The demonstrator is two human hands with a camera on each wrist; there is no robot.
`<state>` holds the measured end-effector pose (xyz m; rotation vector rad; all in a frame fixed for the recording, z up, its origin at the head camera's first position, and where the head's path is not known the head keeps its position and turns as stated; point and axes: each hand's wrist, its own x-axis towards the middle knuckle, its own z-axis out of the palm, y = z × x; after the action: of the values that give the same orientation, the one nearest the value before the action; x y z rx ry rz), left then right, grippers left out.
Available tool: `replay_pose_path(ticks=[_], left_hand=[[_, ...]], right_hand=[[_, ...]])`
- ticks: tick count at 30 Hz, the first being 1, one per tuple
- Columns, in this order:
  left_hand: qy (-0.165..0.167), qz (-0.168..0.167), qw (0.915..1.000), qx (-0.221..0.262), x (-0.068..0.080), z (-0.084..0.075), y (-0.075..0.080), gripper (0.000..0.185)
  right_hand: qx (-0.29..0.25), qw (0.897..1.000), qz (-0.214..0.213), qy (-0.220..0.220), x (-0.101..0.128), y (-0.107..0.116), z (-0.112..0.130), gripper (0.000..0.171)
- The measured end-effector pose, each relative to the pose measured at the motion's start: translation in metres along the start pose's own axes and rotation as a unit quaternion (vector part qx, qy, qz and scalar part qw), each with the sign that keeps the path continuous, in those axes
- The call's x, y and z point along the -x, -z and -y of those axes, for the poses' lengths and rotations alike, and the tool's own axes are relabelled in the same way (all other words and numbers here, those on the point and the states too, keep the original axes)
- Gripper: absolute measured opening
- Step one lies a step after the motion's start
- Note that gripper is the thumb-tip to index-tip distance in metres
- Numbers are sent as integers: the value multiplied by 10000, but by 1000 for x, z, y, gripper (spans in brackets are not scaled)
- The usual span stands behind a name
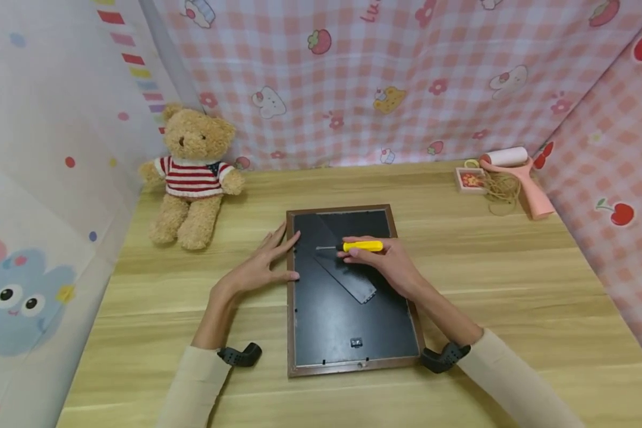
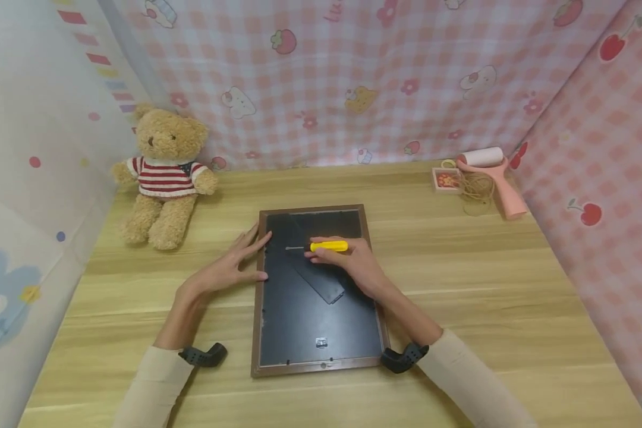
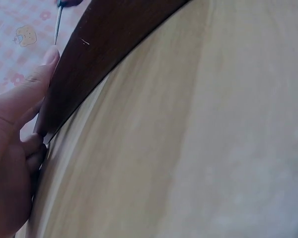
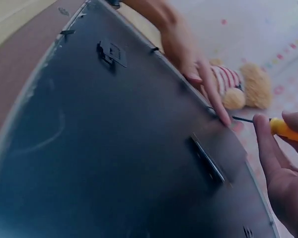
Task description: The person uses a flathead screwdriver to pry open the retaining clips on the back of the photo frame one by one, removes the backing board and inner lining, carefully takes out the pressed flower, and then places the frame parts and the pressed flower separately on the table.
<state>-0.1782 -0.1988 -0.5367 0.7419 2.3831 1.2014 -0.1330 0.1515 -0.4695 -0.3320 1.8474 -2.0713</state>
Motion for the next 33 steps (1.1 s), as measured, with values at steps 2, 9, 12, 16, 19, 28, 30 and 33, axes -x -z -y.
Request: replay_pose_path(ticks=[2,9,12,16,19,28,30,33], left_hand=[[-5,-21,10000,-17,0,1,0,97],[-148,-30,9999,-68,-1,0,-1,98],[-201,-1,9997,-125,0,-7,0,99],[-241,9,9996,-169,2,-9,1,99],[-293,5,9994,-201,2,-8,2,99],[-609,96,9971,-444,4,-8,5,103],[-677,94,9965,-480,3,-6,4,103],[-715,90,9962,-480,2,-6,2,102]], right_hand=[[144,9998,122,-53,-8,-7,-1,40],[180,9996,110,-183,-27,-24,-6,38],[201,9995,85,-235,-32,-27,-7,38],[298,9992,210,-184,-38,-30,-7,38],[466,9984,288,-107,-40,-31,-6,37],[1298,9905,370,248,-51,-35,-2,31],[1563,9863,364,390,-54,-36,-1,30],[1960,9782,348,585,-57,-38,2,28]])
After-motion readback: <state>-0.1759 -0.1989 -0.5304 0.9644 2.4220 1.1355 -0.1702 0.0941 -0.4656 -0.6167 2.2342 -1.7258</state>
